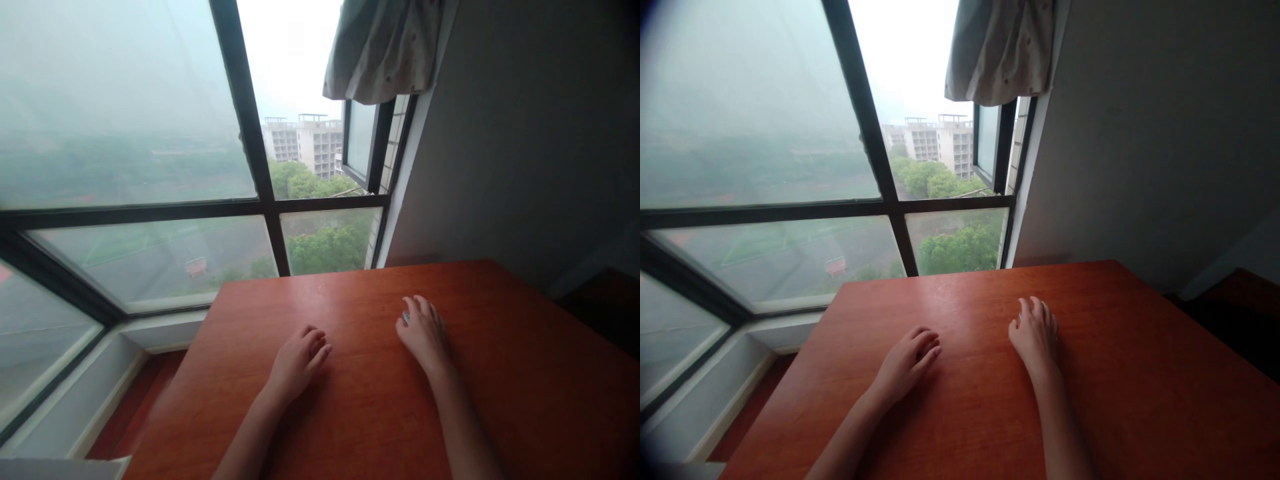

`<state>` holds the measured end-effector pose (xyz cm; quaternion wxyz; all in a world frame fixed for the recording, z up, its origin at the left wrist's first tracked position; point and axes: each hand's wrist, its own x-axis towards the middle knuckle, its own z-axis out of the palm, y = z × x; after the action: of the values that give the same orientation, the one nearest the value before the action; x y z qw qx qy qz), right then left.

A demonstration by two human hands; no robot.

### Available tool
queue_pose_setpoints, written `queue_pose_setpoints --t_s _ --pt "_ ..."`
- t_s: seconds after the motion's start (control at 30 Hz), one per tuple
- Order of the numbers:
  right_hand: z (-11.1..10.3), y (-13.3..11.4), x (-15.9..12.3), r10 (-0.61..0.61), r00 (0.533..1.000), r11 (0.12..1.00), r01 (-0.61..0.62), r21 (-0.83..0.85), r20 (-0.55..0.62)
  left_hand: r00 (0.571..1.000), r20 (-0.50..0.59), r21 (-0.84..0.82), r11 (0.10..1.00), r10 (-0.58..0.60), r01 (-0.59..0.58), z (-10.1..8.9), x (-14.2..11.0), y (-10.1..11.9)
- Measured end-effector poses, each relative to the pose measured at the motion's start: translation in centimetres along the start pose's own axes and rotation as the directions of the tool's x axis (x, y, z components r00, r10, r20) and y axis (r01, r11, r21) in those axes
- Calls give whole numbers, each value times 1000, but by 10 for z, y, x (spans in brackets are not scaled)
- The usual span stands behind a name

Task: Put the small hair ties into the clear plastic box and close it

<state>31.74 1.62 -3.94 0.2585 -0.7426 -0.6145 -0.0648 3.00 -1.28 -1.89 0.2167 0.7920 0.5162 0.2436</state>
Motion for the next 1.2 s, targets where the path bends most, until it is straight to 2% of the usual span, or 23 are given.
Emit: queue_pose_setpoints --t_s 0.07,0.17,0.27,0.33,0.47,0.73,1.2 --pt "-2 -23 -4 -72 997 984 70 166 4 999 -40 -6 1000 -2 2 4 0 0" --pt "-1 -67 -24 -228 959 892 137 431 167 997 -74 -47 999 -21 17 13 -1 4" --pt "8 -101 -48 -383 889 838 219 500 251 1000 -11 -96 995 18 -19 23 -1 8" --pt "16 -112 -57 -376 884 844 201 498 279 999 5 -88 996 36 -35 29 -1 9" --pt "23 -111 -59 -386 865 826 169 538 320 1000 3 -70 997 29 -28 33 1 6" --pt "23 -110 -57 -401 868 801 177 572 293 999 -12 -79 996 42 -43 32 1 4" --pt "23 -113 -57 -381 862 818 145 557 335 999 -7 -89 995 38 -39 29 2 2"
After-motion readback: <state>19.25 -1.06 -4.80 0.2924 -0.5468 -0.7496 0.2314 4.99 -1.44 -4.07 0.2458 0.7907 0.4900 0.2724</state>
